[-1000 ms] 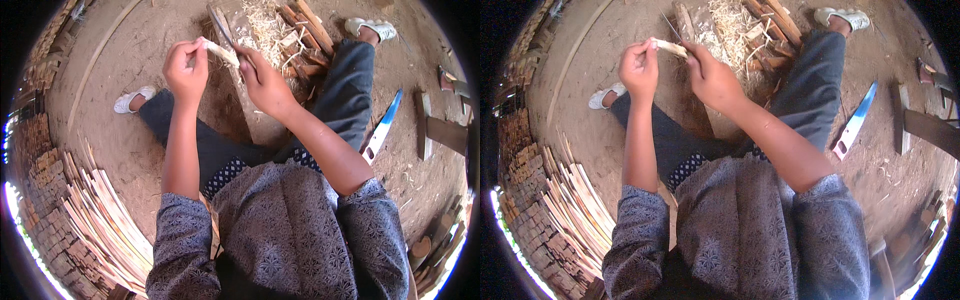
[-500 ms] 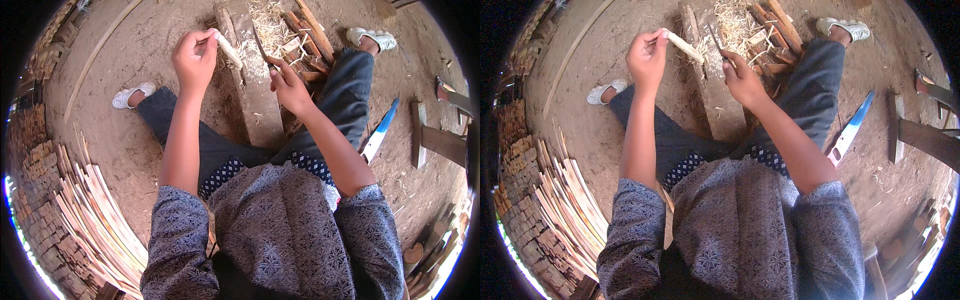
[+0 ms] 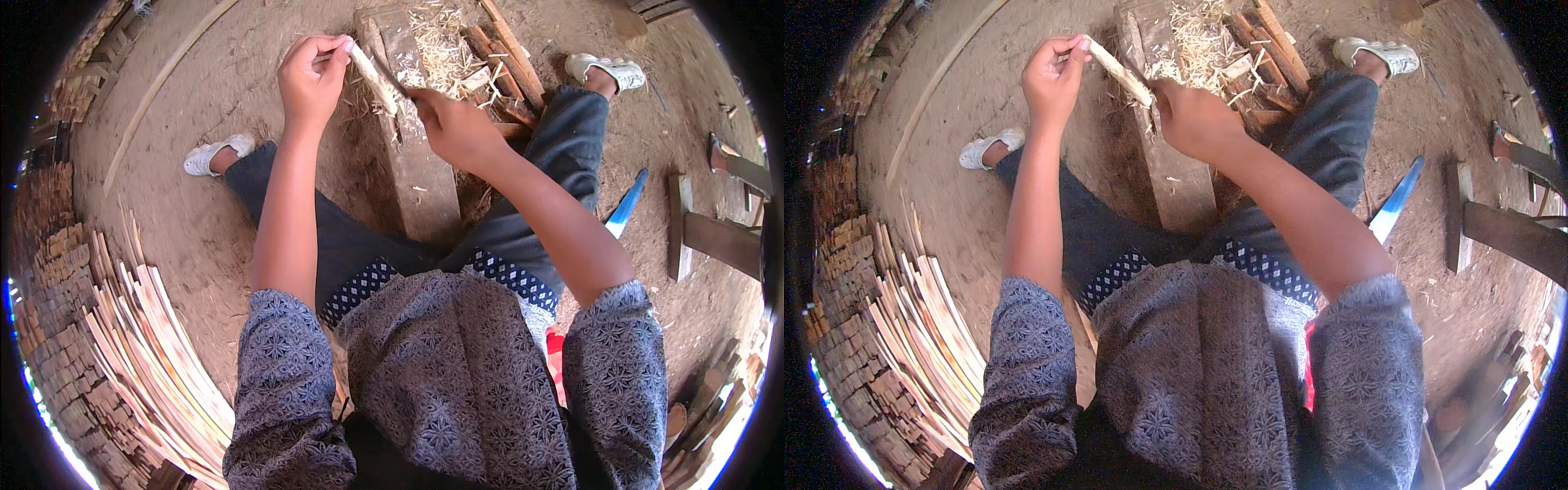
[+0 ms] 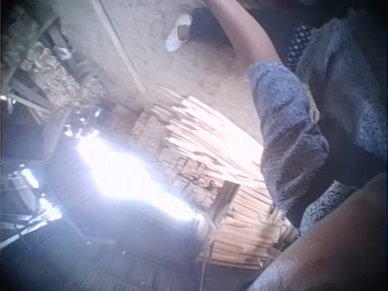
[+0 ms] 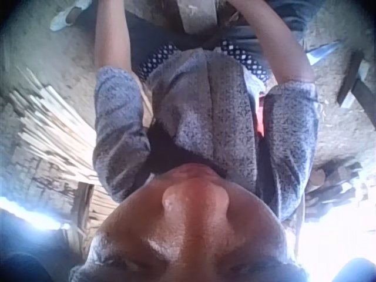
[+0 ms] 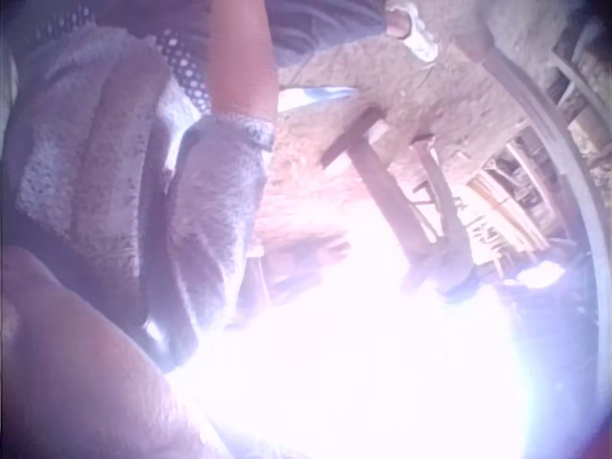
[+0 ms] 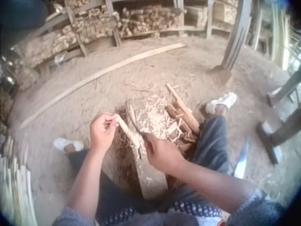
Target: The person sits on the ground and uses a curved knife to shave and shape a small piece of wood held against a wooden block. The person repeatedly rotates the wood and removes thin shavings, accumulating wood chips on the block.
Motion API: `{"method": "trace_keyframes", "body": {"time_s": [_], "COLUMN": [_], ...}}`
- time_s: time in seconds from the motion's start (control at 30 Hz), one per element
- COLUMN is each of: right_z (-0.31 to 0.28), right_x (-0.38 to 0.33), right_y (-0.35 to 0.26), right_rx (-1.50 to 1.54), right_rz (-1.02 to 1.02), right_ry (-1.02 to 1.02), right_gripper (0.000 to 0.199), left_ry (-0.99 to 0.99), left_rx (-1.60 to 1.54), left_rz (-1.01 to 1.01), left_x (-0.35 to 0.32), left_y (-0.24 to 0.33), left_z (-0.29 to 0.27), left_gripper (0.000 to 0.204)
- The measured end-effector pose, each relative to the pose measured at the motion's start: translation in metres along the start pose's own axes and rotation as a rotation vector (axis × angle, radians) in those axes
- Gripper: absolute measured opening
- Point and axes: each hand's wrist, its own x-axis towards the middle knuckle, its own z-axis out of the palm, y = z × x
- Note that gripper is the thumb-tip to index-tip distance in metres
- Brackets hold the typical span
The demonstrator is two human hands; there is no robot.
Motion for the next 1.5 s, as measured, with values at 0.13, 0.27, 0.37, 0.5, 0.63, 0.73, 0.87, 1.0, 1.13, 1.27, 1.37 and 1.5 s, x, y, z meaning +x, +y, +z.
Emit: {"method": "trace_keyframes", "body": {"time_s": [0.13, 0.27, 0.37, 0.5, 0.63, 0.73, 0.87, 1.0, 1.13, 1.27, 1.37, 1.5], "right_z": [-0.029, -0.013, -0.005, -0.028, 0.0, -0.009, -0.03, -0.015, -0.026, -0.03, -0.009, -0.046], "right_x": [-0.001, 0.006, 0.011, 0.007, 0.006, 0.006, 0.01, 0.0, -0.006, -0.012, -0.014, -0.014], "right_y": [-0.049, -0.032, -0.012, -0.057, -0.029, -0.018, -0.048, -0.028, -0.026, -0.045, -0.024, -0.056], "right_rx": [0.249, 0.04, 0.024, 0.313, 0.069, 0.016, 0.36, 0.196, 0.15, 0.25, 0.173, 0.202], "right_rz": [-0.13, -0.014, -0.051, -0.187, -0.042, -0.069, -0.153, -0.176, -0.04, -0.059, -0.087, -0.05], "right_ry": [0.322, 0.186, 0.051, 0.438, 0.155, 0.119, 0.482, 0.266, 0.071, 0.262, 0.09, 0.206], "right_gripper": [0.034, 0.032, 0.032, 0.034, 0.039, 0.037, 0.035, 0.036, 0.038, 0.037, 0.039, 0.042], "left_ry": [-0.016, -0.031, -0.028, 0.007, 0.02, 0.092, 0.03, -0.042, -0.032, -0.046, -0.025, -0.022], "left_rx": [-0.015, 0.052, 0.08, 0.061, 0.077, -0.002, 0.015, 0.03, -0.001, -0.011, -0.079, -0.05], "left_rz": [0.008, 0.012, 0.028, -0.01, 0.01, 0.039, 0.021, 0.014, -0.002, -0.018, -0.039, -0.081], "left_x": [-0.001, 0.004, 0.006, 0.0, 0.003, 0.003, 0.0, -0.001, -0.005, -0.004, -0.002, -0.008], "left_y": [0.001, 0.012, 0.011, 0.007, 0.008, 0.006, 0.008, 0.01, 0.006, 0.013, 0.011, 0.015], "left_z": [-0.009, 0.0, 0.003, 0.002, 0.012, 0.013, 0.01, 0.006, 0.0, 0.001, 0.006, -0.003], "left_gripper": [0.008, 0.008, 0.007, 0.006, 0.006, 0.008, 0.007, 0.007, 0.006, 0.006, 0.008, 0.007]}}
